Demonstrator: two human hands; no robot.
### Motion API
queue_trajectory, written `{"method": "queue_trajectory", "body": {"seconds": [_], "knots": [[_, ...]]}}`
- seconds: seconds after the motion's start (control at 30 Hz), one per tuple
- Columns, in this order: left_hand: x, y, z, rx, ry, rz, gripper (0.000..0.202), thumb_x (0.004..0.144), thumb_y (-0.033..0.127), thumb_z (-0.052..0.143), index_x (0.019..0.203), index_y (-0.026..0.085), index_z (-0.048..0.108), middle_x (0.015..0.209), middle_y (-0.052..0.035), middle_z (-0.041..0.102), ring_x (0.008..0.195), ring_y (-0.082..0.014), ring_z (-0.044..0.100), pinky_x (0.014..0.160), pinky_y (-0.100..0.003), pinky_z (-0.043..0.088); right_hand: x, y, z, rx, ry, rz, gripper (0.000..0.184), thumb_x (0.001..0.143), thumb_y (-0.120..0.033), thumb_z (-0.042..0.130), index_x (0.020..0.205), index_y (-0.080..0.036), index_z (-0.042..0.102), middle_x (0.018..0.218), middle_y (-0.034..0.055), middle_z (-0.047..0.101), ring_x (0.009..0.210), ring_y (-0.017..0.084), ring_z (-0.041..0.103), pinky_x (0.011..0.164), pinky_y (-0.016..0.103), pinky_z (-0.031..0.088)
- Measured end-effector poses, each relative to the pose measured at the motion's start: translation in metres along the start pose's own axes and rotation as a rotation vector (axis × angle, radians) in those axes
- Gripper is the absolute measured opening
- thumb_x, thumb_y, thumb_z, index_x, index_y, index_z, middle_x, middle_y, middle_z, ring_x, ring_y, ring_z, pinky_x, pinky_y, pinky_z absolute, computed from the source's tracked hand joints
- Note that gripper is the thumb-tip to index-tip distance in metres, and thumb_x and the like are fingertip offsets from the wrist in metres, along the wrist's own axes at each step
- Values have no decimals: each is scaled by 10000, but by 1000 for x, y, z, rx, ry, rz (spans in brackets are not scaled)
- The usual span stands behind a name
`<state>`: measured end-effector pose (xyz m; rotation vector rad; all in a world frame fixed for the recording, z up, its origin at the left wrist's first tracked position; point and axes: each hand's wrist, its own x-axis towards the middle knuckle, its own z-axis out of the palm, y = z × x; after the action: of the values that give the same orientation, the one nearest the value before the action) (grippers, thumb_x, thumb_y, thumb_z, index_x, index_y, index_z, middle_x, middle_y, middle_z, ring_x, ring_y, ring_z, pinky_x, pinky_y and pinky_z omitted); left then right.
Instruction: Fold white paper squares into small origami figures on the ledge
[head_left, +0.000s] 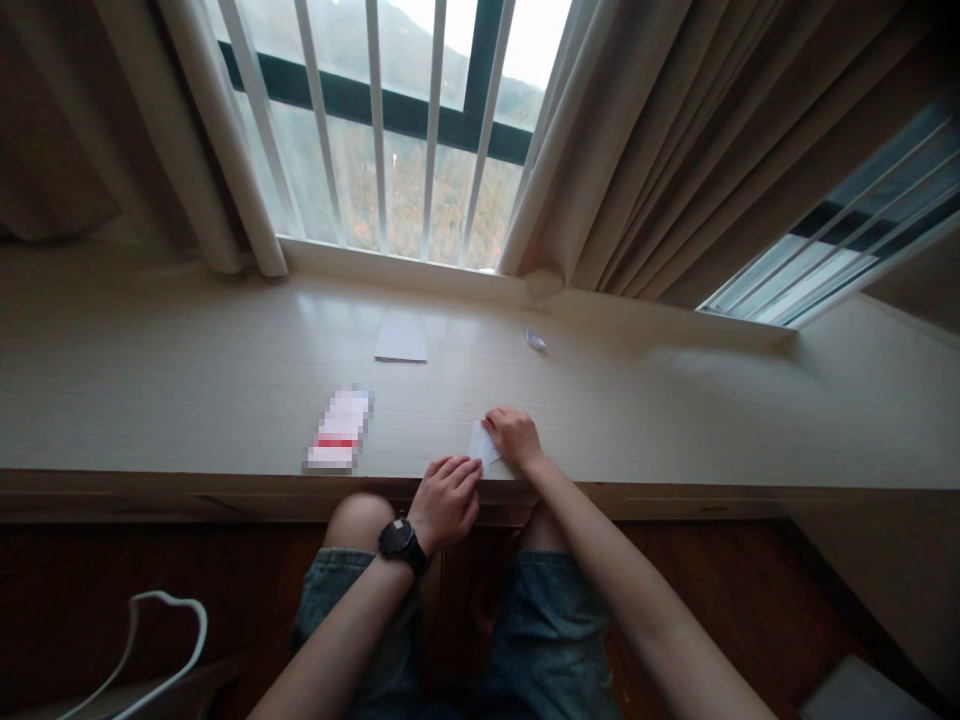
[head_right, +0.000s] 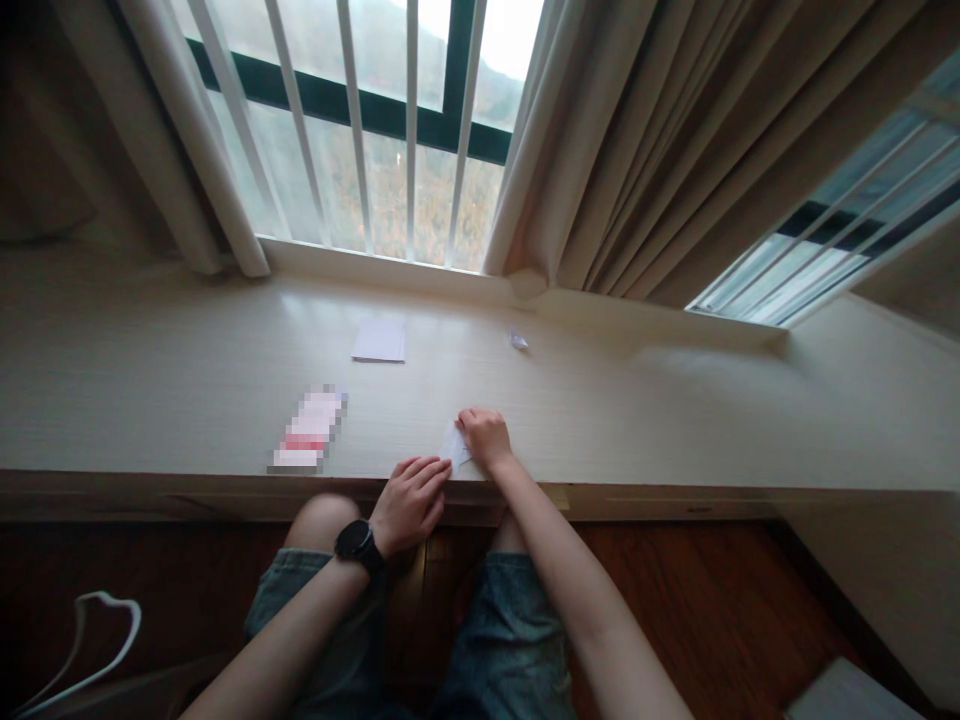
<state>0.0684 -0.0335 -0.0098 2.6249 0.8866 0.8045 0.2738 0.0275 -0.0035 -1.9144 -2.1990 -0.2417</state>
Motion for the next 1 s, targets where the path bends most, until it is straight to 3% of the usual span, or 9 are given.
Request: {"method": "queue_trajectory", "body": {"seconds": [0.27, 0.5, 0.77, 1.0], "knots": [[0, 0, -3, -1, -14, -6, 405, 887, 199, 467, 1284, 204, 548, 1347, -70, 548, 1238, -241, 469, 1084, -438, 326, -1, 0, -19, -114, -113, -232, 176, 955, -205, 470, 871, -160, 618, 862, 88, 674, 809, 187, 593, 759, 277, 345], [0, 1, -6, 33, -15, -40, 406, 866, 197, 494, 1266, 223, 558, 1263, -94, 562, 1195, -262, 479, 1026, -449, 375, -27, -6, -25, -95, -160, -416, 86, 918, -178, 536, 854, -160, 591, 849, 68, 650, 777, 183, 572, 677, 266, 359], [-2, -2, -4, -21, 20, -30, 413, 860, 179, 504, 1266, 221, 571, 1258, -75, 602, 1212, -253, 487, 1039, -444, 381, -49, -10, -29, -8, -158, -485, 89, 926, -190, 538, 851, -164, 576, 819, 54, 639, 745, 166, 558, 650, 261, 362], [-5, -8, 0, -57, 50, -3, 405, 854, 157, 506, 1247, 202, 592, 1273, -63, 623, 1222, -249, 510, 1042, -460, 398, -55, -15, -31, 21, -140, -439, 137, 942, -226, 478, 859, -172, 572, 827, 51, 619, 746, 168, 528, 665, 274, 365]]}}
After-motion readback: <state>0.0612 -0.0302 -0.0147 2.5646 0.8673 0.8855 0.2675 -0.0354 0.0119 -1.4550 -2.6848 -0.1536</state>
